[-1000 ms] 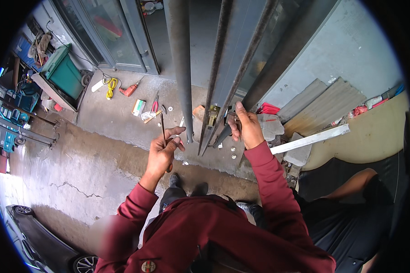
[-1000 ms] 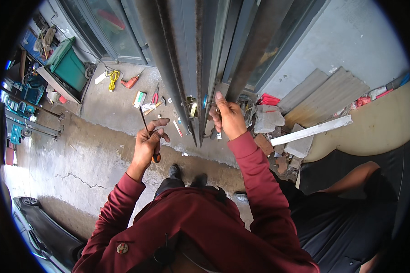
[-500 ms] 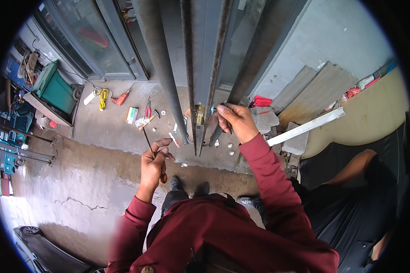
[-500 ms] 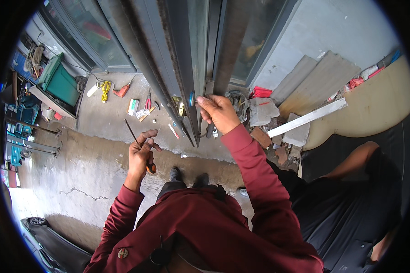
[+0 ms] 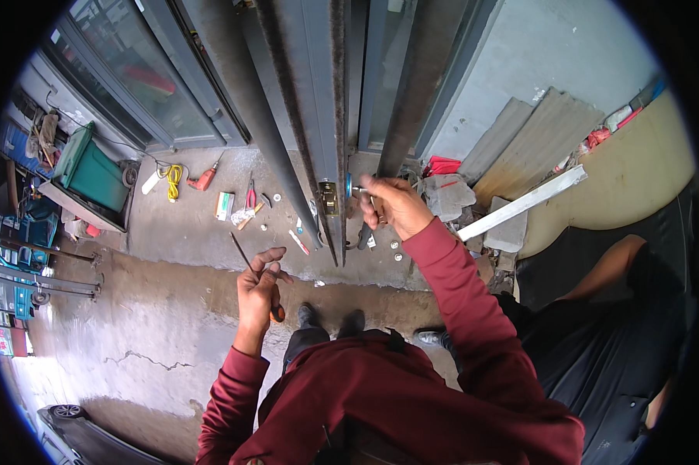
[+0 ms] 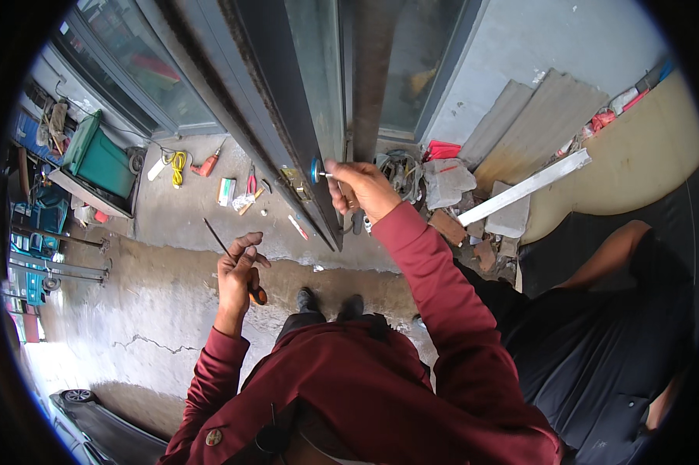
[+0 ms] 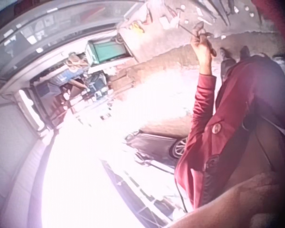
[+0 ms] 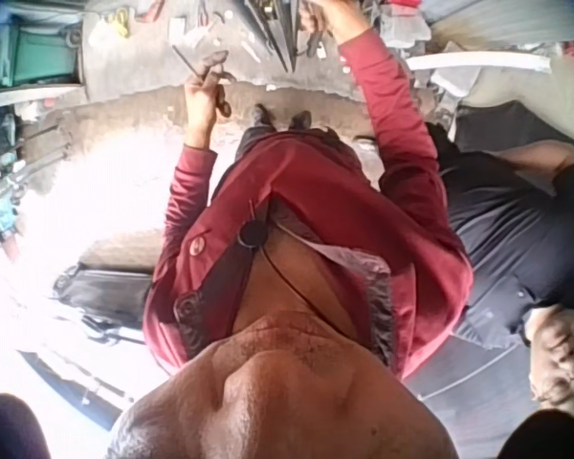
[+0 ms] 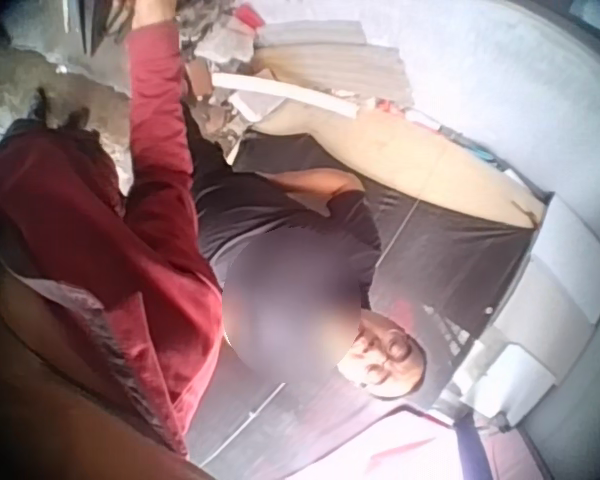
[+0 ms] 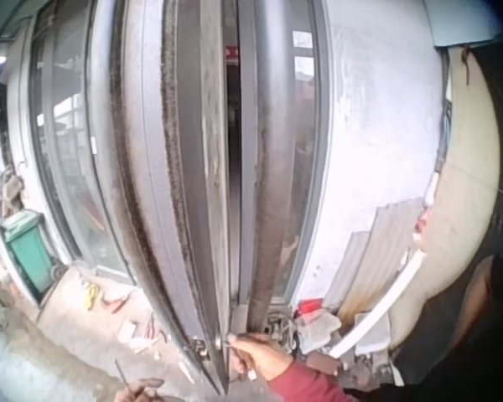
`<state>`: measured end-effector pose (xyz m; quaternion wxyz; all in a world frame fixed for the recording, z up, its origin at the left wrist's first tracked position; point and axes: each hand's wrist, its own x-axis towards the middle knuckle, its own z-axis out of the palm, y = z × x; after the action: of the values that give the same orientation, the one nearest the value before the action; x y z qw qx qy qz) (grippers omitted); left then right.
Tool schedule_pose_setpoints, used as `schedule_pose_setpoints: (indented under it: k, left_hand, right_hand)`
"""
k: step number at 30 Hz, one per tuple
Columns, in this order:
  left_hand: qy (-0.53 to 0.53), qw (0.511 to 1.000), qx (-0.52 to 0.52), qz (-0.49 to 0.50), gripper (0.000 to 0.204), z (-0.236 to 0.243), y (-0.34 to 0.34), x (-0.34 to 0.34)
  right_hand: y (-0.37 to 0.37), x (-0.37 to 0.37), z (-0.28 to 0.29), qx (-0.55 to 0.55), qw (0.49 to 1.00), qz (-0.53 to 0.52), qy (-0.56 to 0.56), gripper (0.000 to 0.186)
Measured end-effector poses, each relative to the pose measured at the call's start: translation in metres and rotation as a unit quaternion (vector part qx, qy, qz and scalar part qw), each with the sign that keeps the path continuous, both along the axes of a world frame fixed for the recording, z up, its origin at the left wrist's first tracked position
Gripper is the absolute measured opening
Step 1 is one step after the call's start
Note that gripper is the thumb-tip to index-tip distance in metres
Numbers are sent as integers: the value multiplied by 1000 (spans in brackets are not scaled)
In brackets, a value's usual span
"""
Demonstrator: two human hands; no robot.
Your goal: The person installs a door lock mechanism into a metal door frame using a screwdriver and other hand tools. They align the lock body, insert screws, and test the key cylinder while another person stands nearby.
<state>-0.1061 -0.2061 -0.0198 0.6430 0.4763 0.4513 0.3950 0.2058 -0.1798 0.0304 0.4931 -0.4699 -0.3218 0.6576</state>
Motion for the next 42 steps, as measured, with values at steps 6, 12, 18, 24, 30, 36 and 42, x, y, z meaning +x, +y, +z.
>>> schedule_pose_setpoints:
  k: [6, 12, 18, 24, 30, 36, 42]
  left_hand:
    - [8, 1000, -3, 4, 28, -1, 0, 0]
    - [-4, 1000, 14, 19, 27, -2, -2, 6]
    - [-13, 1000, 16, 20, 25, -2, -3, 5]
    - [-11, 1000, 10, 21, 25, -4, -7, 2]
    - [-10, 999, 6, 40, 24, -6, -10, -1]
    - [-11, 999, 8, 48, 23, -9, -10, -6]
    - [-8, 999, -9, 50, 22, -9, -11, -9]
  right_hand:
    - [-3, -6, -11, 336, 834, -137, -416, 14]
    - [-2, -5, -16, 243, 923, -59, -293, 20]
    - [5, 9, -8, 108, 987, 81, -90, 30]
    - [4, -1, -8, 316, 859, -46, -401, 21]
    - [1, -2, -9, 353, 763, -85, -535, 13]
    - [0, -6, -13, 380, 784, -118, -477, 22]
    - [4, 8, -7, 8, 998, 33, 56, 33]
